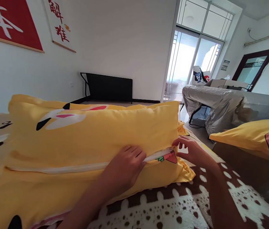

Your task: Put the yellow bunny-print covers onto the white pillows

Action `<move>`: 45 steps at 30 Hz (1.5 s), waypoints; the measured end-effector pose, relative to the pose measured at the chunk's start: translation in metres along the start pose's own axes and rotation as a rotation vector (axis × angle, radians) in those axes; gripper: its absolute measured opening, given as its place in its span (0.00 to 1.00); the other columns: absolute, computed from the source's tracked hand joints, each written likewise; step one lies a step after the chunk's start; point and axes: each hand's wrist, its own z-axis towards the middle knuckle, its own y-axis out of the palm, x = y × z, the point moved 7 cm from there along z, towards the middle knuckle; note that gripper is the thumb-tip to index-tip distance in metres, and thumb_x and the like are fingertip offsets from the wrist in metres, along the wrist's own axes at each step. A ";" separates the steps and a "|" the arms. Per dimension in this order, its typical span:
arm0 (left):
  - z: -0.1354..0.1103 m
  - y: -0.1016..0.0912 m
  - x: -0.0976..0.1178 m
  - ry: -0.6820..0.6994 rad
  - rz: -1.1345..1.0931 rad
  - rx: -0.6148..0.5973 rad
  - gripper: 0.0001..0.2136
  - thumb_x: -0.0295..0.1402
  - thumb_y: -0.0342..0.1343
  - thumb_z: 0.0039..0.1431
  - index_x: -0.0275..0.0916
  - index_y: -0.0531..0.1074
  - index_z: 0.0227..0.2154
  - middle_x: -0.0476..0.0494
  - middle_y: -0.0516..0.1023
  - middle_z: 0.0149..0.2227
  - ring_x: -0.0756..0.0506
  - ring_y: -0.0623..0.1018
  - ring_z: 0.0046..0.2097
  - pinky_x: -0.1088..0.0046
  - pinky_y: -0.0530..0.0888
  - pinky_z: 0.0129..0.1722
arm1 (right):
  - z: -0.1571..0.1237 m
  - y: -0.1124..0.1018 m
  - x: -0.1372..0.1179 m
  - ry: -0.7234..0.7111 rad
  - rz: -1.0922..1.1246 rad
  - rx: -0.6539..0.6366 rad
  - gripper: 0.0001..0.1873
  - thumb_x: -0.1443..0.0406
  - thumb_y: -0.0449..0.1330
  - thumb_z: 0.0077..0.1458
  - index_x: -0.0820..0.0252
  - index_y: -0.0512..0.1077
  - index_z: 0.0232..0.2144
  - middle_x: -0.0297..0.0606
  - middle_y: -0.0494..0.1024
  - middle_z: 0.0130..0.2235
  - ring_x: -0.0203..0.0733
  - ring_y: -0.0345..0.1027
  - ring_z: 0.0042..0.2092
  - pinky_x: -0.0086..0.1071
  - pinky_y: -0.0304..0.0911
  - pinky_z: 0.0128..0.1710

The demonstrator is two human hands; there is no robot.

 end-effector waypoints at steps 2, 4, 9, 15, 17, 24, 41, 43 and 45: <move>-0.001 0.000 -0.002 -0.001 -0.022 -0.007 0.09 0.28 0.42 0.63 0.38 0.59 0.27 0.46 0.68 0.31 0.45 0.65 0.33 0.67 0.61 0.36 | 0.005 0.010 0.000 -0.036 0.016 -0.017 0.07 0.66 0.61 0.49 0.57 0.72 0.34 0.36 0.72 0.38 0.38 0.64 0.38 0.31 0.60 0.40; -0.001 0.001 -0.003 -0.001 -0.025 -0.013 0.09 0.28 0.41 0.63 0.38 0.59 0.27 0.46 0.67 0.31 0.45 0.65 0.34 0.67 0.61 0.36 | 0.012 0.021 0.001 -0.052 0.065 -0.021 0.04 0.64 0.62 0.50 0.58 0.72 0.30 0.36 0.71 0.37 0.38 0.64 0.38 0.31 0.59 0.40; -0.001 0.002 -0.006 0.012 0.080 0.010 0.10 0.29 0.39 0.64 0.38 0.62 0.28 0.44 0.68 0.33 0.44 0.66 0.35 0.66 0.63 0.37 | 0.021 0.032 0.006 -0.135 0.272 -0.024 0.16 0.56 0.56 0.57 0.60 0.67 0.23 0.35 0.67 0.31 0.37 0.60 0.35 0.30 0.57 0.37; -0.032 -0.022 -0.089 -0.166 0.051 0.098 0.18 0.48 0.50 0.57 0.42 0.65 0.45 0.42 0.70 0.48 0.40 0.68 0.49 0.62 0.63 0.47 | 0.024 0.035 0.034 0.046 0.451 0.125 0.23 0.48 0.52 0.56 0.59 0.60 0.22 0.29 0.58 0.22 0.32 0.50 0.26 0.27 0.49 0.26; -0.054 -0.023 -0.141 -0.357 0.028 0.091 0.18 0.48 0.48 0.57 0.43 0.67 0.44 0.44 0.71 0.48 0.39 0.69 0.49 0.61 0.63 0.48 | 0.028 0.041 0.044 0.115 0.457 0.212 0.21 0.48 0.53 0.56 0.59 0.62 0.25 0.27 0.58 0.21 0.31 0.48 0.24 0.27 0.45 0.23; -0.104 -0.002 -0.242 -0.799 -0.124 0.222 0.15 0.45 0.45 0.53 0.39 0.69 0.27 0.44 0.74 0.31 0.42 0.71 0.39 0.65 0.67 0.41 | 0.040 0.068 0.052 0.133 0.318 0.298 0.18 0.50 0.55 0.55 0.59 0.69 0.31 0.28 0.61 0.20 0.32 0.50 0.24 0.27 0.46 0.24; -0.118 -0.037 -0.204 -0.684 -0.352 -0.223 0.25 0.54 0.39 0.57 0.38 0.63 0.19 0.50 0.65 0.22 0.47 0.65 0.27 0.72 0.61 0.28 | 0.036 -0.001 0.024 0.098 -0.267 0.014 0.26 0.47 0.45 0.58 0.59 0.62 0.20 0.30 0.63 0.19 0.34 0.52 0.24 0.30 0.46 0.26; -0.147 -0.012 -0.210 -0.690 -0.424 -0.230 0.25 0.55 0.38 0.57 0.39 0.62 0.20 0.49 0.64 0.22 0.47 0.65 0.28 0.73 0.62 0.28 | 0.020 0.016 0.048 0.117 -0.190 -0.036 0.26 0.45 0.44 0.58 0.59 0.65 0.24 0.33 0.68 0.23 0.36 0.57 0.27 0.30 0.51 0.28; -0.171 -0.007 -0.219 -0.698 -0.417 -0.106 0.23 0.54 0.39 0.58 0.40 0.61 0.21 0.49 0.64 0.24 0.47 0.66 0.30 0.74 0.64 0.30 | 0.010 0.017 0.065 0.109 -0.097 0.048 0.27 0.43 0.45 0.56 0.59 0.68 0.32 0.38 0.72 0.31 0.40 0.63 0.32 0.33 0.57 0.32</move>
